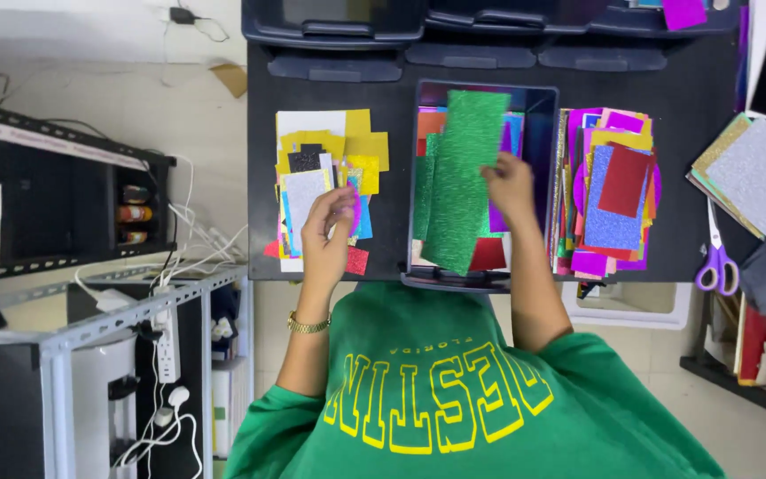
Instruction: The person sorts through a large collection of colorful glittery craft paper sheets. They pick up sheets from a black storage bin, separate them by color and size, and place them into organized stacks on the table.
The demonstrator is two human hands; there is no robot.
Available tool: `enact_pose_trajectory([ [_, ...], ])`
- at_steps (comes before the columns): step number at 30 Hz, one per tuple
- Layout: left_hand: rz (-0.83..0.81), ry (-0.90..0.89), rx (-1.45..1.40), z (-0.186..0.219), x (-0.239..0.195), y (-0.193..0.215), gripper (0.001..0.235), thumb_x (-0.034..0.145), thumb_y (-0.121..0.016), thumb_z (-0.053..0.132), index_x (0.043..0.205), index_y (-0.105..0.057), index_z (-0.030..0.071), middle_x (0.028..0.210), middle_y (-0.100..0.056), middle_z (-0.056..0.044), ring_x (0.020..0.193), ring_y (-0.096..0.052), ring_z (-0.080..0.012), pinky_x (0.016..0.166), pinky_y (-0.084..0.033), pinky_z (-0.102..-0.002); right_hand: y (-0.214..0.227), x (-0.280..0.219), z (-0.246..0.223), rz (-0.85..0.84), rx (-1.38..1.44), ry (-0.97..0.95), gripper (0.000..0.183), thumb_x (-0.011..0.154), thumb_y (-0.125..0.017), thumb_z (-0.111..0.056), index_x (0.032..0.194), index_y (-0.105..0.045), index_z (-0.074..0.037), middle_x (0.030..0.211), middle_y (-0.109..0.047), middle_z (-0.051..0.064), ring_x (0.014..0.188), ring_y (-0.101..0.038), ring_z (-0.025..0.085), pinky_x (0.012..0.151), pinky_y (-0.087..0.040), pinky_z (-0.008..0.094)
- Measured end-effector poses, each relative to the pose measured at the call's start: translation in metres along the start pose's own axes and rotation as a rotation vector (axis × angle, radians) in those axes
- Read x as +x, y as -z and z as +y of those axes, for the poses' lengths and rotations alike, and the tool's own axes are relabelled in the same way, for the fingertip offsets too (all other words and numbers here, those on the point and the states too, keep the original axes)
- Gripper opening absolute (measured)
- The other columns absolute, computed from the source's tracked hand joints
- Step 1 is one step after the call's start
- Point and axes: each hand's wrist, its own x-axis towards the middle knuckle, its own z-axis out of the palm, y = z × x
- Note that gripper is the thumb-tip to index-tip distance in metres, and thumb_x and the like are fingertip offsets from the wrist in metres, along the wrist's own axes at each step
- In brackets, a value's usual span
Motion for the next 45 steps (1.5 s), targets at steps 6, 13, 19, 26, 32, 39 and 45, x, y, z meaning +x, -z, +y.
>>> enact_pose_trajectory([
  [6,-0.274,-0.067,-0.099,-0.002,0.02,-0.062,0.06,0.096,-0.069,0.005,0.149,-0.042,0.002,0.137,-0.055,-0.024,0.127,-0.057,-0.0404,0.104,-0.048,-0.054,0.124,-0.053,-0.069,0.055,0.276,0.144,0.023,0.095,-0.074,0.004,0.116,-0.071,-0.007,0.097,-0.073,0.006,0.088,-0.071,0.013,0.078,-0.057,0.029],
  [13,-0.144,0.041,-0.102,-0.011,0.027,-0.086,0.077,0.088,-0.082,0.016,0.151,-0.04,-0.001,0.139,-0.05,-0.038,0.136,-0.045,-0.052,0.112,-0.033,-0.066,0.066,-0.081,-0.165,0.037,0.737,0.048,0.02,0.105,-0.056,-0.009,0.119,-0.068,-0.002,0.108,-0.071,0.01,0.101,-0.071,0.021,0.082,-0.064,0.037],
  [19,0.302,-0.012,-0.294,-0.075,0.047,0.043,0.048,0.098,-0.07,0.005,0.14,-0.05,0.016,0.124,-0.062,-0.011,0.113,-0.064,-0.0239,0.1,-0.054,-0.044,0.034,-0.031,-0.056,-0.023,-0.015,-0.051,0.063,0.088,-0.084,-0.017,0.143,-0.055,-0.004,0.141,-0.055,0.031,0.136,-0.047,0.05,0.113,-0.035,0.065],
  [26,0.521,-0.099,-0.276,-0.074,0.021,0.085,0.066,0.1,-0.07,-0.003,0.154,-0.033,0.005,0.147,-0.047,-0.013,0.137,-0.045,-0.0189,0.119,-0.039,-0.04,0.001,-0.029,-0.06,-0.306,-0.806,0.136,0.111,0.066,-0.091,-0.043,0.16,-0.033,-0.027,0.155,-0.038,0.011,0.147,-0.025,0.044,0.119,-0.021,0.068],
  [32,0.501,-0.057,-0.345,-0.079,0.016,0.089,0.052,0.098,-0.068,0.0,0.144,-0.046,0.014,0.127,-0.066,-0.009,0.114,-0.066,-0.0173,0.096,-0.06,-0.038,0.049,-0.009,-0.069,-0.179,-0.583,0.265,0.043,0.072,-0.091,-0.018,0.112,-0.076,-0.011,0.107,-0.068,0.013,0.111,-0.061,0.04,0.101,-0.047,0.048],
  [39,0.517,0.166,-0.067,-0.005,0.014,0.023,0.072,0.103,-0.07,0.022,0.159,-0.028,0.004,0.16,-0.029,-0.03,0.152,-0.017,-0.0433,0.125,-0.007,-0.057,0.125,-0.042,-0.147,0.092,0.223,0.169,0.023,0.093,-0.08,0.0,0.113,-0.072,-0.009,0.094,-0.072,0.004,0.086,-0.067,0.01,0.082,-0.054,0.026],
  [45,0.058,0.202,-0.023,-0.037,-0.008,-0.007,0.062,0.104,-0.06,0.016,0.156,-0.031,-0.002,0.157,-0.036,-0.029,0.151,-0.023,-0.038,0.124,-0.013,-0.057,0.067,-0.092,-0.209,-0.377,0.281,0.216,0.042,0.074,-0.085,0.005,0.114,-0.073,-0.001,0.097,-0.076,0.01,0.092,-0.066,0.013,0.089,-0.056,0.034],
])
